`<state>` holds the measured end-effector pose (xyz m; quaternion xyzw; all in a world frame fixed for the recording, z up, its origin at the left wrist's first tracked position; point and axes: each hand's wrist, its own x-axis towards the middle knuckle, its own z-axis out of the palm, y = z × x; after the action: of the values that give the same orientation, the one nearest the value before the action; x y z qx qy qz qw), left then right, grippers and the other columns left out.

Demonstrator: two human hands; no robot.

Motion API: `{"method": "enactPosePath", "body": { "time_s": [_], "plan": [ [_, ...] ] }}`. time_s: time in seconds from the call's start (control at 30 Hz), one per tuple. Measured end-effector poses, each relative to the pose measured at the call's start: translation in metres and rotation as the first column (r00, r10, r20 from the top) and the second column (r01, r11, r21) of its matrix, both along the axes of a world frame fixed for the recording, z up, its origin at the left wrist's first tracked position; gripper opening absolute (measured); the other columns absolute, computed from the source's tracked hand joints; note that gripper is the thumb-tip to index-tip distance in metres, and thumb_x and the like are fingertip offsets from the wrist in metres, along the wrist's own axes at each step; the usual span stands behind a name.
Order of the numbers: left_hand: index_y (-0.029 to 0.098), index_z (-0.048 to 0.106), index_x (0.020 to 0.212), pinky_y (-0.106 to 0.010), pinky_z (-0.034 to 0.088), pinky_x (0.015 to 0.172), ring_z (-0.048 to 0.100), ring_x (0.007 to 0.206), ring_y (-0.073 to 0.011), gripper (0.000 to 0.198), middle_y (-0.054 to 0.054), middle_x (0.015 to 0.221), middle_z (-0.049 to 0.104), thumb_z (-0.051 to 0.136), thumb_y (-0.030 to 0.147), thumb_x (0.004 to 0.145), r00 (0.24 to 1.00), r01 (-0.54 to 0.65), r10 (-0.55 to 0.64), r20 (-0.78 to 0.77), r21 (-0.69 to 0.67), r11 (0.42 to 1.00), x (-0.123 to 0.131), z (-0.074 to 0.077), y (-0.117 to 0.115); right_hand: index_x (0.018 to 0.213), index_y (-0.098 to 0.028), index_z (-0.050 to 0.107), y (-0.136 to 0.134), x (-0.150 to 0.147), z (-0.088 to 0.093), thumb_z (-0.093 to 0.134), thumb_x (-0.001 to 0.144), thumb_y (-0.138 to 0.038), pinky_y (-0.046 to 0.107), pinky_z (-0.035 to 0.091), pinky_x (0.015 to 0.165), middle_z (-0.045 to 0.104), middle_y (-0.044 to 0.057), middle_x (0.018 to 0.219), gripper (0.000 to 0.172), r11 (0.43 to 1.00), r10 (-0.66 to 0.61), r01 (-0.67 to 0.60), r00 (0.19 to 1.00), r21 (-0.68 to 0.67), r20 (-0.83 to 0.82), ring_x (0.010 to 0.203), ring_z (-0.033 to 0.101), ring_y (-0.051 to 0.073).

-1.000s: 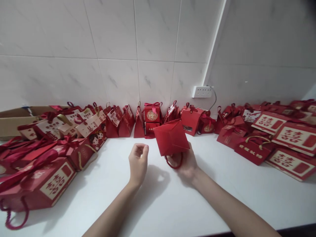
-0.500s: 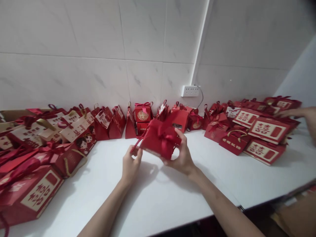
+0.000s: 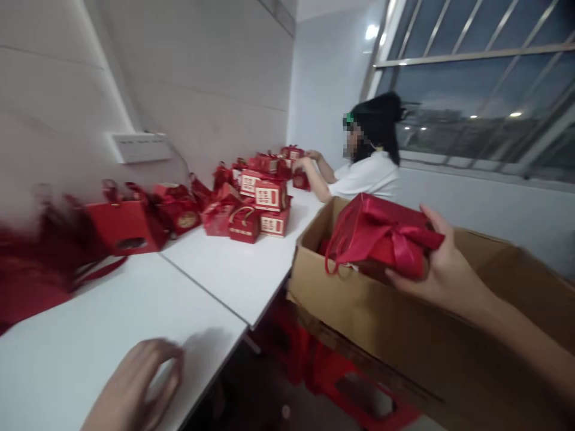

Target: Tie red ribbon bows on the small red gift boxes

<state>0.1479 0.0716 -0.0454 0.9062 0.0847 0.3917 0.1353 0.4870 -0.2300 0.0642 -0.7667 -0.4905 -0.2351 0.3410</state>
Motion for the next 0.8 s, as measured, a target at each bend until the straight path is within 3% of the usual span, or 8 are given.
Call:
{"method": "enactPosePath", "body": {
  "time_s": [0.07,0.13,0.23,0.3,0.43,0.53,0.8],
  "plan": [
    [0.024,0.057,0.097,-0.029,0.051,0.068,0.063,0.077,-0.0200,0.019,-0.004,0.086,0.066,0.053,0.022,0.078,0.986,0.168,-0.161,-0.052,0.176,0.970,0.073,0.014,-0.032,0.140,-0.017,0.014,-0.026,0.039,0.008,0.074,0.062,-0.042,0.047,0.053,0.082,0.053,0.019,0.120,0.102,0.967,-0.244,0.224,0.953,-0.124,-0.177,0.090,0.065,0.029],
    [0.021,0.053,0.113,-0.033,0.046,0.086,0.058,0.104,-0.0226,0.030,-0.008,0.107,0.064,0.049,0.019,0.083,0.975,0.221,-0.213,-0.057,0.284,0.933,0.140,0.028,-0.070,0.135,-0.014,0.019,-0.044,0.077,0.004,0.072,0.064,-0.042,0.042,0.053,0.083,0.052,0.020,0.121,0.093,0.923,-0.364,0.298,0.883,-0.244,-0.297,0.088,0.066,0.026],
    [0.015,0.038,0.133,-0.049,0.033,0.099,0.039,0.128,-0.0329,0.063,-0.018,0.136,0.046,0.058,0.041,0.079,0.981,0.178,-0.152,-0.123,0.235,0.956,0.212,0.034,-0.120,0.128,-0.014,0.024,-0.067,0.127,-0.017,0.072,0.064,-0.040,0.040,0.049,0.090,0.050,0.020,0.125,0.084,0.871,-0.424,0.273,0.836,-0.408,-0.348,0.102,0.061,0.027],
    [0.015,0.036,0.135,-0.054,0.025,0.102,0.035,0.130,-0.0354,0.074,-0.020,0.136,0.045,0.064,0.047,0.074,0.980,0.134,-0.105,-0.171,0.168,0.977,0.238,0.027,-0.139,0.123,-0.013,0.026,-0.082,0.154,-0.034,0.074,0.059,-0.038,0.043,0.049,0.089,0.055,0.019,0.117,0.084,0.820,-0.471,0.253,0.808,-0.514,-0.354,0.102,0.060,0.029],
    [0.017,0.050,0.118,-0.052,0.026,0.097,0.040,0.126,-0.0360,0.056,-0.017,0.121,0.056,0.071,0.038,0.071,0.991,0.036,-0.018,-0.136,0.132,0.991,0.259,0.001,-0.150,0.117,-0.013,0.029,-0.106,0.190,-0.064,0.073,0.058,-0.034,0.041,0.049,0.087,0.056,0.018,0.111,0.077,0.714,-0.515,0.180,0.790,-0.677,-0.333,0.100,0.060,0.029],
    [0.017,0.052,0.111,-0.047,0.029,0.094,0.044,0.122,-0.0359,0.049,-0.017,0.116,0.057,0.072,0.036,0.071,0.999,-0.018,0.022,-0.026,0.139,0.990,0.263,-0.013,-0.150,0.114,-0.012,0.032,-0.117,0.206,-0.087,0.073,0.056,-0.030,0.039,0.049,0.086,0.055,0.018,0.112,0.074,0.686,-0.529,0.165,0.781,-0.708,-0.331,0.101,0.059,0.029],
    [0.016,0.050,0.107,-0.042,0.029,0.089,0.046,0.119,-0.0341,0.035,-0.016,0.110,0.057,0.062,0.034,0.080,0.995,-0.089,0.082,0.060,0.129,0.988,0.267,-0.011,-0.156,0.114,-0.013,0.038,-0.139,0.239,-0.144,0.075,0.049,-0.026,0.038,0.047,0.086,0.054,0.016,0.109,0.076,0.606,-0.553,0.081,0.758,-0.792,-0.346,0.101,0.057,0.031]
  ]
}}
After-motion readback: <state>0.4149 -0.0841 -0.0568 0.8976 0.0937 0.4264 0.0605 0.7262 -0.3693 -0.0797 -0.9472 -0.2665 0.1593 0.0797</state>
